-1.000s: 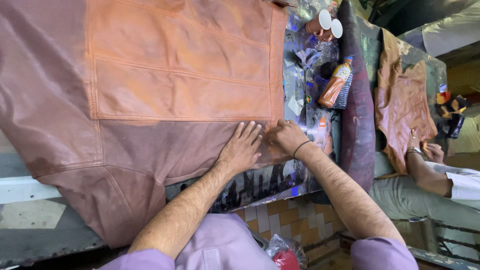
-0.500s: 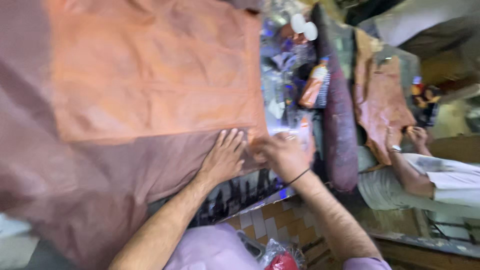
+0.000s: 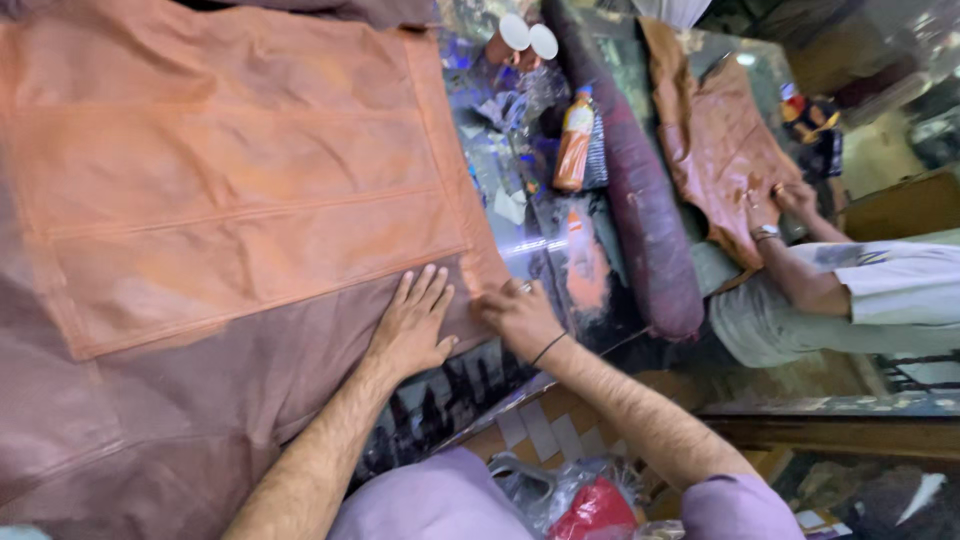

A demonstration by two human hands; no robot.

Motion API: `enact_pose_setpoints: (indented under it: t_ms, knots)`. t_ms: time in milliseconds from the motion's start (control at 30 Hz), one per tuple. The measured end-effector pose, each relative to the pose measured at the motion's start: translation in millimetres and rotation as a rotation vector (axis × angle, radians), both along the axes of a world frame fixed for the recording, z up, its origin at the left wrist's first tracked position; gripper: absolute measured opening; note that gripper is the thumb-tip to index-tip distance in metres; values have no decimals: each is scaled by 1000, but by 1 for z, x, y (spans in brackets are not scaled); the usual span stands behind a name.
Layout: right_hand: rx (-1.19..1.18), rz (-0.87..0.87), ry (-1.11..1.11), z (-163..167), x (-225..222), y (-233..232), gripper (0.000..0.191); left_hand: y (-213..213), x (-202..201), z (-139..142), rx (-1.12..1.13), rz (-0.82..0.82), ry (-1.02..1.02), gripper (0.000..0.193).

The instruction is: The person rubs orange dye into the front panel of a leather vest-like garment using a small sponge, working the color across the surface by hand. They periodically dip the sponge into a bottle of orange dye on the work table and continue spreading the color over untreated areas of the leather.

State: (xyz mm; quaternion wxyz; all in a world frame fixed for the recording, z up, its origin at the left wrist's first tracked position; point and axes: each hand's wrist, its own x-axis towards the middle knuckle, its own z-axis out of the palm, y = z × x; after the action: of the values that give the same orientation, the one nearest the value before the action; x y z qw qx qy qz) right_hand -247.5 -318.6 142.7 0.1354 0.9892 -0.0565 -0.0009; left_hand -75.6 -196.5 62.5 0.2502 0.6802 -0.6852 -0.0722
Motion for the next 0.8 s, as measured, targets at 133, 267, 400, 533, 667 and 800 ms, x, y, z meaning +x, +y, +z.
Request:
enact_pose_setpoints:
  t_ms: [133,267,400,533,667,800]
  knots:
    - [187,-133,-358,25,0,-20,32,4,1,-2,-13,10,-6,87]
    - [156,-195,-667,33,-18,3,18,1,2,-2,9,-4,7,87]
    - [175,-234,-692,-3,-26,47,22,0,3,-4,80,-12,-6,88]
    - [93,-247,-420,-49,-23,52,29,9,3,-9,128,14,-86,90]
    - [6,-361,-501,-71,-26,46,28,15,4,-14,104,16,-97,91]
    - [-2,-338,-528,-75,-32,50,26,14,5,-17,93,17,-118,92]
